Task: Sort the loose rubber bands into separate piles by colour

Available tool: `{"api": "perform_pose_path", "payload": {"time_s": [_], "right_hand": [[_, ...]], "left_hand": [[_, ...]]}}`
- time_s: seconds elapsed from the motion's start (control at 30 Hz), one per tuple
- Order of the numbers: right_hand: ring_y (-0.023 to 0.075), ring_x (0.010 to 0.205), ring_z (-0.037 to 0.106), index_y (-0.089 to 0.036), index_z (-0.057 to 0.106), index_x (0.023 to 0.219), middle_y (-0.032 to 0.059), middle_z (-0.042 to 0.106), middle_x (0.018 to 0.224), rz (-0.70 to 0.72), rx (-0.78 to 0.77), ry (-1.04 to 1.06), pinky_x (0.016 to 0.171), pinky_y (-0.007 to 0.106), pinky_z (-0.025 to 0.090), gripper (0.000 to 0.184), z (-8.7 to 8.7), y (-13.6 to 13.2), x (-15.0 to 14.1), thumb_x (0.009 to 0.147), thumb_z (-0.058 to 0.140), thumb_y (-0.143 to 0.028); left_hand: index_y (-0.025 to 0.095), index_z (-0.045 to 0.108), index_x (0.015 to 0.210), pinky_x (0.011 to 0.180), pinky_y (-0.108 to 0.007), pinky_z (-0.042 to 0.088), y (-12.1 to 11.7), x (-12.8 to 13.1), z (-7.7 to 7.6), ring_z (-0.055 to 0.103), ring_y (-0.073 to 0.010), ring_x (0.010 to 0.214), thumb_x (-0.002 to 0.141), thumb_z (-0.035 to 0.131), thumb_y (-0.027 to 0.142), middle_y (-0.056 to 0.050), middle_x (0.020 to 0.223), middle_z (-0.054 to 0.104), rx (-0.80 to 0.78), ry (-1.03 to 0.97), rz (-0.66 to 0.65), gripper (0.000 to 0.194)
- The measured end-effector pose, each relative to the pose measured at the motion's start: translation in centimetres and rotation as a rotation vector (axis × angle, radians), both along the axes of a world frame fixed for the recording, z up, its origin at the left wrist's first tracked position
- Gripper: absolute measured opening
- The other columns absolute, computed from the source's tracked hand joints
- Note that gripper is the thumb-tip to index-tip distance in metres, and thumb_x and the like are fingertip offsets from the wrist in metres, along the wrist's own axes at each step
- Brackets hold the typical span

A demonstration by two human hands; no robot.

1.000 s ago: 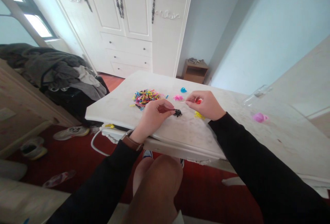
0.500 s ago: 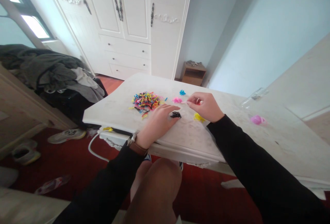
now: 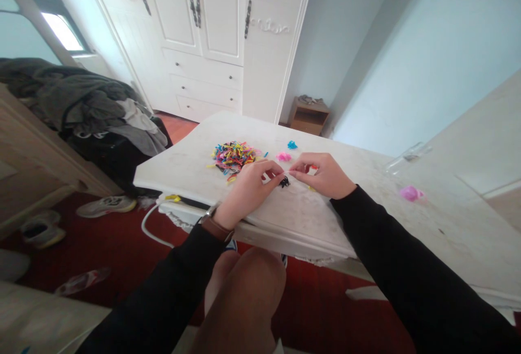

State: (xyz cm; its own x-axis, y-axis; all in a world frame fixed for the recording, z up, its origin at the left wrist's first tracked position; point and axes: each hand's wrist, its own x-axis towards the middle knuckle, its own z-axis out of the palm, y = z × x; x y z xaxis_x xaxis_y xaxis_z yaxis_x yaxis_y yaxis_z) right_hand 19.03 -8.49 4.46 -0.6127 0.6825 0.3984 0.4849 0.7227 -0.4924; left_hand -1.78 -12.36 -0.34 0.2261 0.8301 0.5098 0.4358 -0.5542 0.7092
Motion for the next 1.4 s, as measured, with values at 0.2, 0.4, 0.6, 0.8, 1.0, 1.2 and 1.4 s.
{"api": "perform_pose_path", "payload": {"time_s": [0.2,0.4,0.6,0.8,1.0,1.2,1.4], "right_hand": [[0.0136,0.067,0.058,-0.019,0.07,0.081,0.0013,0.068,0.072,0.02,-0.001,-0.019,0.065,0.03,0.044,0.013,0.0,0.0,0.0,0.088,0.064,-0.029],[0.0146,0.066,0.055,-0.019,0.063,0.079,0.0014,0.065,0.073,-0.018,0.014,-0.027,0.064,0.03,0.042,0.01,0.0,0.4,0.0,0.086,0.06,-0.024],[0.0164,0.065,0.053,-0.021,0.057,0.073,0.0018,0.061,0.069,-0.33,0.121,0.119,0.062,0.031,0.04,0.01,0.7,1.5,1.5,0.083,0.06,-0.023],[0.0171,0.067,0.056,-0.021,0.061,0.075,0.0022,0.063,0.072,-0.154,0.108,0.081,0.066,0.032,0.044,0.011,0.2,0.6,0.3,0.085,0.062,-0.027],[0.0177,0.071,0.058,-0.02,0.063,0.078,0.0026,0.064,0.075,-0.285,0.093,0.161,0.066,0.032,0.046,0.014,0.3,1.9,2.0,0.085,0.064,-0.032],[0.0183,0.071,0.062,-0.018,0.07,0.08,0.0051,0.071,0.077,-0.349,0.052,0.073,0.067,0.033,0.048,0.02,-0.3,3.6,4.1,0.082,0.067,-0.037],[0.0169,0.065,0.061,-0.017,0.074,0.077,0.005,0.072,0.073,-0.258,-0.024,-0.139,0.063,0.03,0.047,0.025,-0.3,5.3,3.5,0.081,0.065,-0.04]], "left_hand": [[0.019,0.073,0.087,0.072,-0.027,0.05,0.1,0.0,-0.1,0.068,-0.0165,0.08,0.091,0.063,0.021,-0.002,0.085,0.075,-0.011,0.009,0.007,0.01],[0.018,0.072,0.082,0.072,-0.027,0.051,0.0,0.1,0.1,0.068,-0.0161,0.074,0.089,0.064,0.017,-0.002,0.08,0.075,-0.028,-0.003,0.031,0.011],[0.018,0.07,0.079,0.072,-0.027,0.051,0.1,0.1,0.0,0.068,-0.0167,0.075,0.088,0.063,0.016,-0.002,0.079,0.075,-0.036,-0.037,0.044,0.012],[0.018,0.069,0.082,0.072,-0.027,0.048,0.1,0.1,0.1,0.068,-0.0161,0.077,0.089,0.061,0.016,-0.002,0.082,0.075,-0.035,-0.052,0.016,0.011],[0.019,0.064,0.083,0.064,-0.026,0.04,0.1,0.1,0.0,0.061,-0.0142,0.068,0.09,0.057,0.018,0.001,0.072,0.066,-0.049,-0.058,0.044,0.01],[0.02,0.055,0.074,0.057,-0.027,0.028,0.2,0.0,0.0,0.049,-0.0128,0.057,0.091,0.055,0.023,0.005,0.059,0.051,-0.091,-0.074,0.09,0.017],[0.019,0.046,0.062,0.058,-0.027,0.024,-0.3,-0.2,0.8,0.043,-0.0123,0.058,0.084,0.054,0.016,0.005,0.057,0.044,-0.126,0.015,0.001,0.023]]}}
